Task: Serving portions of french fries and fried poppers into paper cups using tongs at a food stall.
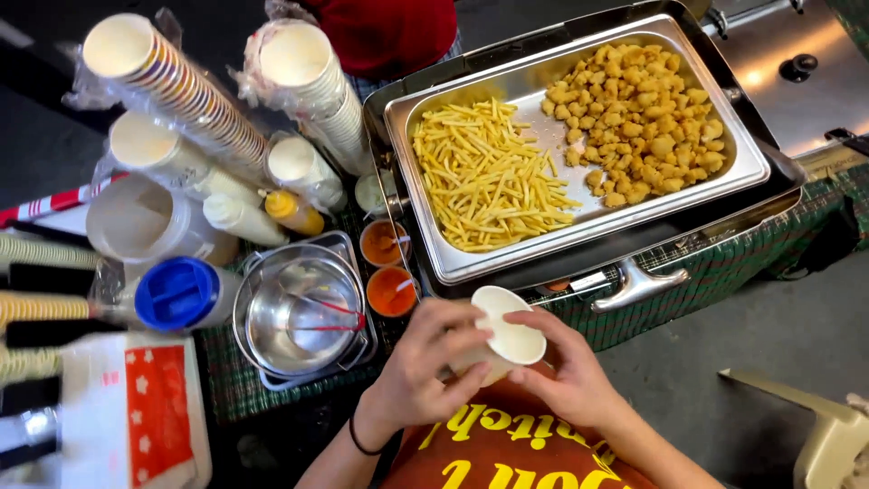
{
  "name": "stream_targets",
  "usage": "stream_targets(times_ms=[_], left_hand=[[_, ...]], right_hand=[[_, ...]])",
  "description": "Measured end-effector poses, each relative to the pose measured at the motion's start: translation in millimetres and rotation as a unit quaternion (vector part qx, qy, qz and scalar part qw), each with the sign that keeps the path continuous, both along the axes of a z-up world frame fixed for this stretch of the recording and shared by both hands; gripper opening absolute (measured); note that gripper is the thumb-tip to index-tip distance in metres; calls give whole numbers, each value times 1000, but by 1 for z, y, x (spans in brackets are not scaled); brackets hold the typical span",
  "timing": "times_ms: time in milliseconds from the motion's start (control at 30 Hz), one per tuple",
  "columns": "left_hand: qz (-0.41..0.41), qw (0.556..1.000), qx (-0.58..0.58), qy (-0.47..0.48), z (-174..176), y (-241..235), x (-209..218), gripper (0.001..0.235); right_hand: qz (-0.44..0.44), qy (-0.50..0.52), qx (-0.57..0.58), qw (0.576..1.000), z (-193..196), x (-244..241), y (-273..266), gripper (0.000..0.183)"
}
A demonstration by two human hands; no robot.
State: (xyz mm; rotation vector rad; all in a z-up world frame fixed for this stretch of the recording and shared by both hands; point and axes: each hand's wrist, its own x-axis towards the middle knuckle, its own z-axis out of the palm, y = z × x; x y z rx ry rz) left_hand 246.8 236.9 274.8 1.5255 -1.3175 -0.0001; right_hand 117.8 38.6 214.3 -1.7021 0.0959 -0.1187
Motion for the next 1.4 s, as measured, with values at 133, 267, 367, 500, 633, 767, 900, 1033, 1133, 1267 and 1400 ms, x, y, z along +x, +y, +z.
stream_targets(times_ms=[133, 267, 367, 500, 633, 767, 900, 1033, 1133, 1267, 1400], left_hand=[[186, 940, 93, 269, -14, -14, -45, 115], [193, 879, 240, 364, -42, -18, -82, 106], [267, 845, 132, 445, -87, -14, -112, 95], [363, 801, -29, 475, -108, -10, -150, 90], [423, 788, -58, 442, -107, -12, -196, 92], [488, 731, -45, 475, -100, -14, -233, 96], [529, 706, -44, 469, -107, -10, -249, 94], [540, 700, -65, 463, -118, -13, -249, 91], [517, 723, -92, 448, -112, -23, -246, 91], [502, 736, -146, 430, -121, -36, -245, 90], [475, 751, -206, 409, -120, -38, -255, 89]], right_hand=[[28, -95, -65, 993, -4, -9, 1, 33], [133, -57, -125, 982, 20, -29, -38, 31], [227, -4, 13, 974, 22, -29, -63, 88], [224, -163, -371, 887, -24, 6, -61, 61], [229, -260, -647, 679, -85, 26, -34, 40], [176, -294, -661, 667, -90, 23, -29, 15], [163, -330, -687, 627, -99, 15, -39, 19], [153, -342, -697, 612, -108, 2, -53, 29], [180, -314, -697, 619, -120, 4, -55, 36], [166, -385, -671, 612, -113, 11, -60, 47], [205, -466, -659, 554, -129, 31, -33, 39]])
